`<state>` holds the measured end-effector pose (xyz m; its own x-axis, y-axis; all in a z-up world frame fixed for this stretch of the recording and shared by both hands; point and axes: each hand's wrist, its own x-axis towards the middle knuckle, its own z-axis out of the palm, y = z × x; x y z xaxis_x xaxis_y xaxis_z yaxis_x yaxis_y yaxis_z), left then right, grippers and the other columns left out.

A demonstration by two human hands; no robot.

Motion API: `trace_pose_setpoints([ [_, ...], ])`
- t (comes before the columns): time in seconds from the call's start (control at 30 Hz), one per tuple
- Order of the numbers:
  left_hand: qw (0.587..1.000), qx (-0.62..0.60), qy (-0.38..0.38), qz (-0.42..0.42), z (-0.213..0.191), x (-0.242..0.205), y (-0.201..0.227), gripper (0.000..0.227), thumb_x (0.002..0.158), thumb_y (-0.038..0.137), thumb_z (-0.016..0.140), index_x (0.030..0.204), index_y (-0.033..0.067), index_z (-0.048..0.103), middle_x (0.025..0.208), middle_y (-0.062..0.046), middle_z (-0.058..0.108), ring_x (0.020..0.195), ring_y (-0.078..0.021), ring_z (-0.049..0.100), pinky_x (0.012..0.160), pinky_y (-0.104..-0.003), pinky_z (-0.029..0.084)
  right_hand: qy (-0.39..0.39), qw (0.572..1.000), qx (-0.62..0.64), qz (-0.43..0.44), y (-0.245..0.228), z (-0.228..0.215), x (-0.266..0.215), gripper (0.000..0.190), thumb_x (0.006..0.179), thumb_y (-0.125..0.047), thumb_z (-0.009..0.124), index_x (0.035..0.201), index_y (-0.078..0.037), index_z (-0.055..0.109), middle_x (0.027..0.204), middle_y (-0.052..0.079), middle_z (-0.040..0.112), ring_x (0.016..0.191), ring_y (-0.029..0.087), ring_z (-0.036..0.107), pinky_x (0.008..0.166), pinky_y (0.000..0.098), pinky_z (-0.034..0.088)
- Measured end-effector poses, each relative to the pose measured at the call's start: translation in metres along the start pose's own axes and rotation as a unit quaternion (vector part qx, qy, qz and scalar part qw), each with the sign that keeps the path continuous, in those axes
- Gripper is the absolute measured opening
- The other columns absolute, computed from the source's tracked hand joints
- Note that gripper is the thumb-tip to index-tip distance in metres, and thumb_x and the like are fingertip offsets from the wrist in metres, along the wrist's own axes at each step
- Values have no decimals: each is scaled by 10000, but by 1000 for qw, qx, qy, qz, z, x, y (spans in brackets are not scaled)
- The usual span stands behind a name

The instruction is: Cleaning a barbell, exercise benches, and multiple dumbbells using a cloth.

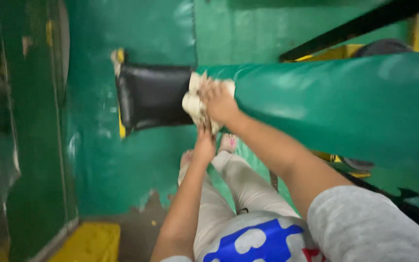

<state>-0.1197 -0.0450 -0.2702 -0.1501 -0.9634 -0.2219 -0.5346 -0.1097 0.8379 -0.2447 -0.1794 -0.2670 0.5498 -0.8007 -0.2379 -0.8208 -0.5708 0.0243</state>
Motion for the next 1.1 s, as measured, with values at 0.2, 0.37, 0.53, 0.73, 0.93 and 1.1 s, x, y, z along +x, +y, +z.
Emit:
trace_pose_setpoints([
  [0.2, 982, 32, -185, 39, 6, -34, 2, 688, 957, 8, 458, 1605, 55, 234, 1675, -324, 169, 1400, -471, 414, 1116, -453, 412, 92, 995, -20, 24, -11, -54, -119, 552, 946, -286, 559, 1474, -125, 557, 1643, 142, 400, 1506, 356, 358, 1182, 513, 319],
  [0.37, 887, 94, -410, 189, -24, -58, 87, 467, 1017, 159, 579, 1475, 108, 503, 1498, -192, 548, 1363, -391, 546, 1123, -436, 453, 42, 976, 175, 124, -30, -82, -236, 544, 820, -241, 634, 1357, -162, 596, 1544, 60, 462, 1434, 309, 435, 1129, 529, 324],
  [0.53, 825, 129, -466, 291, -52, -84, 159, 539, 973, 99, 573, 1497, 189, 484, 1582, -148, 456, 1368, -369, 508, 1096, -418, 452, 128, 709, 532, 445, -78, -50, -328, 500, 960, -226, 622, 1442, -112, 550, 1384, 151, 627, 1241, 316, 628, 1044, 417, 496],
  [0.73, 764, 161, -434, 450, -43, -107, 239, 677, 895, 36, 603, 1528, 227, 458, 1636, -150, 348, 1473, -414, 377, 1120, -455, 427, 435, 534, 554, 467, -98, -70, -391, 445, 1015, -175, 606, 1430, -43, 516, 1314, 168, 636, 1226, 281, 601, 1040, 372, 476],
  [0.93, 765, 58, -348, 539, -27, -126, 333, 687, 897, 139, 726, 1520, 117, 437, 1654, -242, 249, 1533, -452, 252, 1187, -507, 357, 563, 638, 306, 428, -58, -186, -447, 447, 944, -20, 613, 1386, -16, 541, 1334, 178, 577, 1282, 332, 567, 1104, 387, 441],
  [1.1, 828, -103, -240, 497, 34, -150, 363, 757, 926, 161, 739, 1536, 2, 319, 1662, -326, 182, 1525, -449, 288, 1200, -477, 367, 574, 655, 310, 381, -28, -199, -500, 454, 912, -30, 661, 1349, -26, 539, 1263, 165, 564, 1211, 339, 593, 1066, 382, 473],
])
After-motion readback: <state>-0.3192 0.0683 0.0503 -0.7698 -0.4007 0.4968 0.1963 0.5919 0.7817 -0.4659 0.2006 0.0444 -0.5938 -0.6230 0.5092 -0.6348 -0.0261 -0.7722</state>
